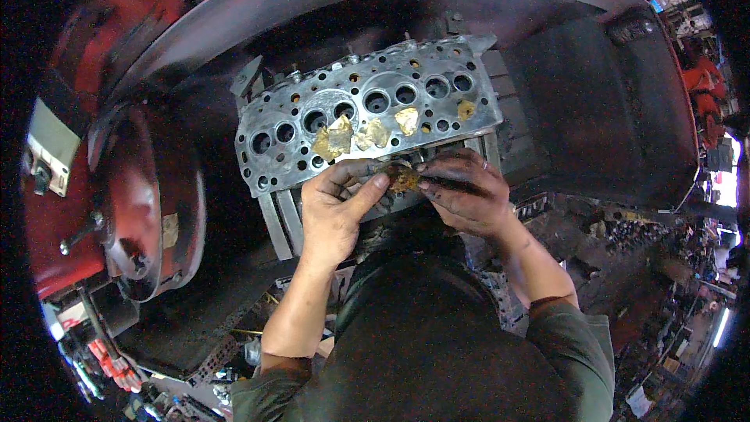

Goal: The person scrapes residue from the surface of an engine block using a small metal scraper, then wipes the surface with a cloth. The person repeatedly scrapes and wipes different areas of the block, removing debris and cleaning the surface.

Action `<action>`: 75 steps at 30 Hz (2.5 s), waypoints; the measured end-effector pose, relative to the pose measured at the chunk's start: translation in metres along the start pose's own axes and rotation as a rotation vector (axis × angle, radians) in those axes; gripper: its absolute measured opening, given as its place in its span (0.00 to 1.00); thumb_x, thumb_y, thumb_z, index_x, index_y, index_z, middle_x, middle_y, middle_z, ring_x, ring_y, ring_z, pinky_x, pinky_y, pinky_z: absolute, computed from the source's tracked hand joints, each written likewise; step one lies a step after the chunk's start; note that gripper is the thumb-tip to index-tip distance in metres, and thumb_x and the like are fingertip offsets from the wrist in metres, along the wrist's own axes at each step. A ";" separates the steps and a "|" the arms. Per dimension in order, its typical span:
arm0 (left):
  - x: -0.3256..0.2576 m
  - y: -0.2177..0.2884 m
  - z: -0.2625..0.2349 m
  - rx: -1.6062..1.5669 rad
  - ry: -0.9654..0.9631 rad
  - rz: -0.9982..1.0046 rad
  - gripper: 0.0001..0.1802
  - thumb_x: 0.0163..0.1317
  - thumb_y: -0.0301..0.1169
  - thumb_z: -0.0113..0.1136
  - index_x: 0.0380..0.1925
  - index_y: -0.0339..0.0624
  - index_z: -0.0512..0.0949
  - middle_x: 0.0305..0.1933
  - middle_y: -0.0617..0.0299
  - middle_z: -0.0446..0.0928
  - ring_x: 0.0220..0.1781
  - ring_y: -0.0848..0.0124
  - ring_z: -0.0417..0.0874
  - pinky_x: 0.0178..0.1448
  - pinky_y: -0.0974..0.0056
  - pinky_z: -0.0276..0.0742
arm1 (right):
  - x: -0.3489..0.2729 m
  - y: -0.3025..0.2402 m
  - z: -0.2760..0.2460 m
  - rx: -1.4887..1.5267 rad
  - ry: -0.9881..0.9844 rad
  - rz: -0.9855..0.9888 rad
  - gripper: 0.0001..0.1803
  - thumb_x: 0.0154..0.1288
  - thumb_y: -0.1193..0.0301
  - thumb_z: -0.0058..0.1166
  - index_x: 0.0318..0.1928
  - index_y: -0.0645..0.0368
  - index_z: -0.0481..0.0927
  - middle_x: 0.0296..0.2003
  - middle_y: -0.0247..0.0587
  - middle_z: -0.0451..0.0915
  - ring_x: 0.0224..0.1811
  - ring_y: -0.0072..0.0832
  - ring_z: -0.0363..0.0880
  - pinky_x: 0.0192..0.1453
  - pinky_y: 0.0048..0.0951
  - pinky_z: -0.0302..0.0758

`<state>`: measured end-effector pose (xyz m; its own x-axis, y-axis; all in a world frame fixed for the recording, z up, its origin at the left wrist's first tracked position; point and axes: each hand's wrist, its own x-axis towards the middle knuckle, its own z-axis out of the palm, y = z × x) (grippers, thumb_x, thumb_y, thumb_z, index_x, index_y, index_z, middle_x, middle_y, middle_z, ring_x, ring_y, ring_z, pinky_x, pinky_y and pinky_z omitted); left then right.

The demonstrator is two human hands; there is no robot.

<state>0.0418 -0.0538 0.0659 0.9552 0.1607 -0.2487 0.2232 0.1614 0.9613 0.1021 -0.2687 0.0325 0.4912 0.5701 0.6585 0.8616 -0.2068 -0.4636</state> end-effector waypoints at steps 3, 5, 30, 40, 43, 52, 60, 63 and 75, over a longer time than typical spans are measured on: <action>-0.002 0.002 -0.004 0.028 0.013 0.003 0.10 0.60 0.24 0.68 0.40 0.31 0.82 0.36 0.61 0.84 0.35 0.78 0.81 0.42 0.72 0.77 | 0.011 -0.010 0.006 0.046 0.010 0.105 0.15 0.53 0.78 0.62 0.43 0.54 0.85 0.48 0.45 0.82 0.50 0.45 0.82 0.54 0.41 0.80; -0.001 0.003 -0.006 0.052 0.047 0.004 0.10 0.60 0.25 0.68 0.40 0.31 0.82 0.35 0.61 0.84 0.34 0.78 0.80 0.40 0.72 0.76 | 0.020 -0.022 0.009 0.117 0.016 0.316 0.14 0.57 0.78 0.61 0.46 0.55 0.84 0.47 0.46 0.83 0.49 0.44 0.83 0.53 0.39 0.80; -0.020 0.019 -0.030 0.208 0.130 0.381 0.06 0.55 0.19 0.66 0.34 0.31 0.82 0.38 0.53 0.82 0.41 0.65 0.81 0.49 0.63 0.75 | 0.047 -0.052 0.024 0.178 0.123 0.269 0.16 0.51 0.79 0.69 0.43 0.54 0.87 0.44 0.46 0.83 0.46 0.39 0.84 0.50 0.34 0.81; -0.021 0.024 -0.031 0.179 0.079 0.374 0.08 0.56 0.24 0.69 0.34 0.31 0.82 0.37 0.55 0.81 0.40 0.69 0.79 0.47 0.66 0.74 | 0.049 -0.049 0.024 0.118 0.139 0.104 0.18 0.51 0.81 0.67 0.45 0.55 0.86 0.46 0.44 0.83 0.48 0.38 0.84 0.52 0.36 0.80; -0.024 0.026 -0.031 0.107 0.119 0.253 0.07 0.57 0.24 0.68 0.34 0.32 0.82 0.35 0.58 0.80 0.38 0.73 0.78 0.44 0.69 0.72 | 0.053 -0.058 0.021 0.143 0.099 0.275 0.18 0.53 0.80 0.66 0.46 0.57 0.85 0.45 0.44 0.83 0.47 0.40 0.84 0.52 0.35 0.80; -0.022 0.020 -0.031 0.090 0.235 0.235 0.05 0.58 0.24 0.67 0.32 0.33 0.81 0.35 0.62 0.80 0.35 0.77 0.76 0.41 0.72 0.71 | 0.065 -0.062 0.015 0.512 0.020 0.613 0.13 0.63 0.74 0.62 0.48 0.63 0.82 0.41 0.44 0.84 0.43 0.27 0.84 0.49 0.27 0.78; -0.021 0.014 -0.030 0.035 0.245 0.249 0.06 0.60 0.25 0.67 0.34 0.33 0.81 0.36 0.63 0.80 0.36 0.78 0.76 0.42 0.73 0.71 | 0.067 -0.065 0.018 0.635 -0.019 0.717 0.10 0.63 0.72 0.63 0.44 0.63 0.83 0.38 0.40 0.83 0.40 0.23 0.82 0.44 0.26 0.77; -0.021 0.011 -0.028 0.028 0.257 0.220 0.07 0.61 0.26 0.68 0.35 0.34 0.82 0.37 0.63 0.80 0.36 0.78 0.76 0.41 0.73 0.71 | 0.068 -0.065 0.020 0.580 -0.018 0.649 0.13 0.60 0.72 0.66 0.44 0.62 0.83 0.39 0.43 0.83 0.39 0.29 0.84 0.44 0.28 0.79; -0.016 0.002 -0.026 0.016 0.178 0.254 0.09 0.65 0.29 0.65 0.38 0.34 0.81 0.39 0.62 0.80 0.39 0.77 0.77 0.44 0.72 0.72 | 0.070 -0.074 0.030 0.289 0.048 0.395 0.19 0.52 0.73 0.71 0.46 0.59 0.83 0.40 0.45 0.82 0.41 0.38 0.84 0.45 0.34 0.81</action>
<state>0.0217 -0.0311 0.0690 0.9321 0.3618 -0.0161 -0.0136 0.0796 0.9967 0.0691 -0.1894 0.0951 0.7843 0.4541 0.4226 0.5408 -0.1667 -0.8245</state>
